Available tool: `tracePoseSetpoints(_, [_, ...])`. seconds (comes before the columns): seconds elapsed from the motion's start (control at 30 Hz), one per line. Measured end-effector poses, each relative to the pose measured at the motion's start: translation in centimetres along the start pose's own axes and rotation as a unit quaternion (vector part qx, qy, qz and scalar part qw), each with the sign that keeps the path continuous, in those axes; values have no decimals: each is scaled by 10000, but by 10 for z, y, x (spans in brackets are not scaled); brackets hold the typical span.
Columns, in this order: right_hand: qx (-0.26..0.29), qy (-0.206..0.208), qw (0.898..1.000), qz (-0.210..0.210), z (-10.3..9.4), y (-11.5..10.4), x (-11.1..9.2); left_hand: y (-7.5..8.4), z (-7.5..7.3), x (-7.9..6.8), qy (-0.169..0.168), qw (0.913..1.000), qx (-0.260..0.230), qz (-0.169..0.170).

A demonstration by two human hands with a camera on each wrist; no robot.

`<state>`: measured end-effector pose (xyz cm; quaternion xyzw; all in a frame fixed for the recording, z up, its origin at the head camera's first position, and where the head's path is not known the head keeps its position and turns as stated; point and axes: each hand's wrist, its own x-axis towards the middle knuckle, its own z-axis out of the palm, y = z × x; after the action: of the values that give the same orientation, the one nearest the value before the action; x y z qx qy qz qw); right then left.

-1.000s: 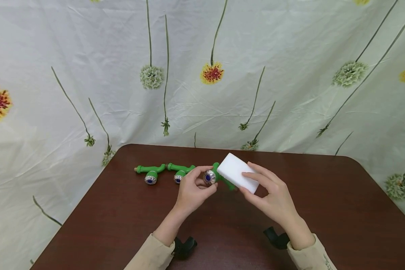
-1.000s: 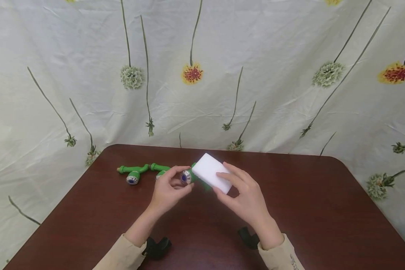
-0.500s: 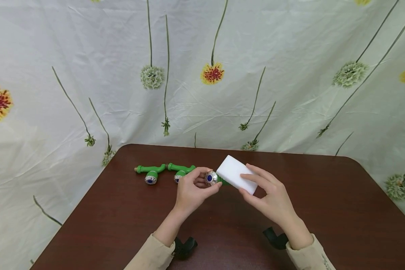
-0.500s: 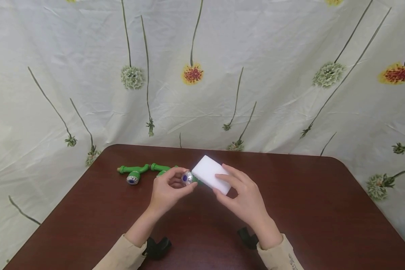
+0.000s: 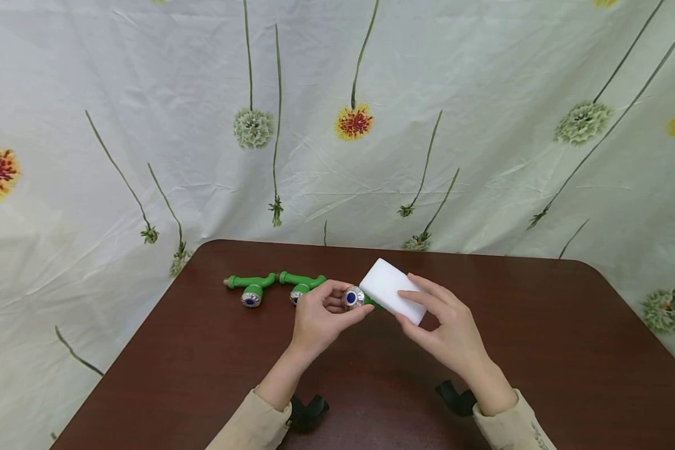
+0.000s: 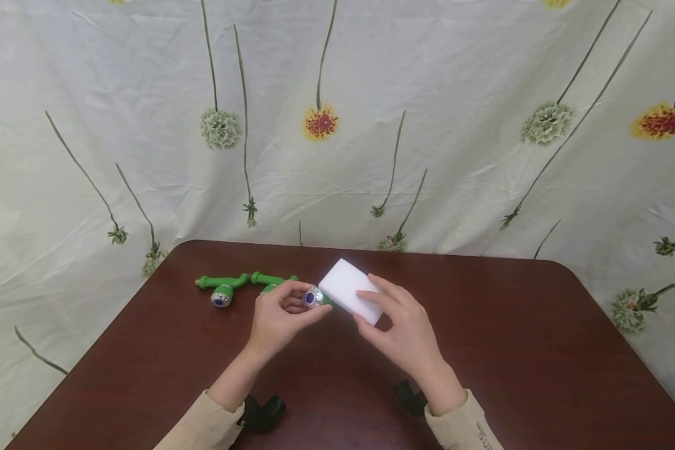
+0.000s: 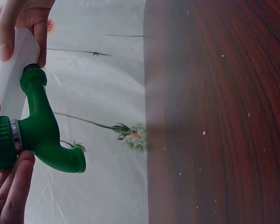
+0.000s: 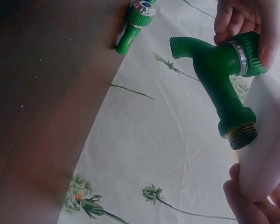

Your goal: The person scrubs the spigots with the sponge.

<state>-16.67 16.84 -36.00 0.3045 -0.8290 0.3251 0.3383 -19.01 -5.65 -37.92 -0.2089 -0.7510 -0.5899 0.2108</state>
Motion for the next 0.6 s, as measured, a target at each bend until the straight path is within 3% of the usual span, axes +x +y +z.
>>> tracePoseSetpoints(0.6, [-251,-30,9995,-165,-1,-3,0,0,1,0,215,9997,33,-64])
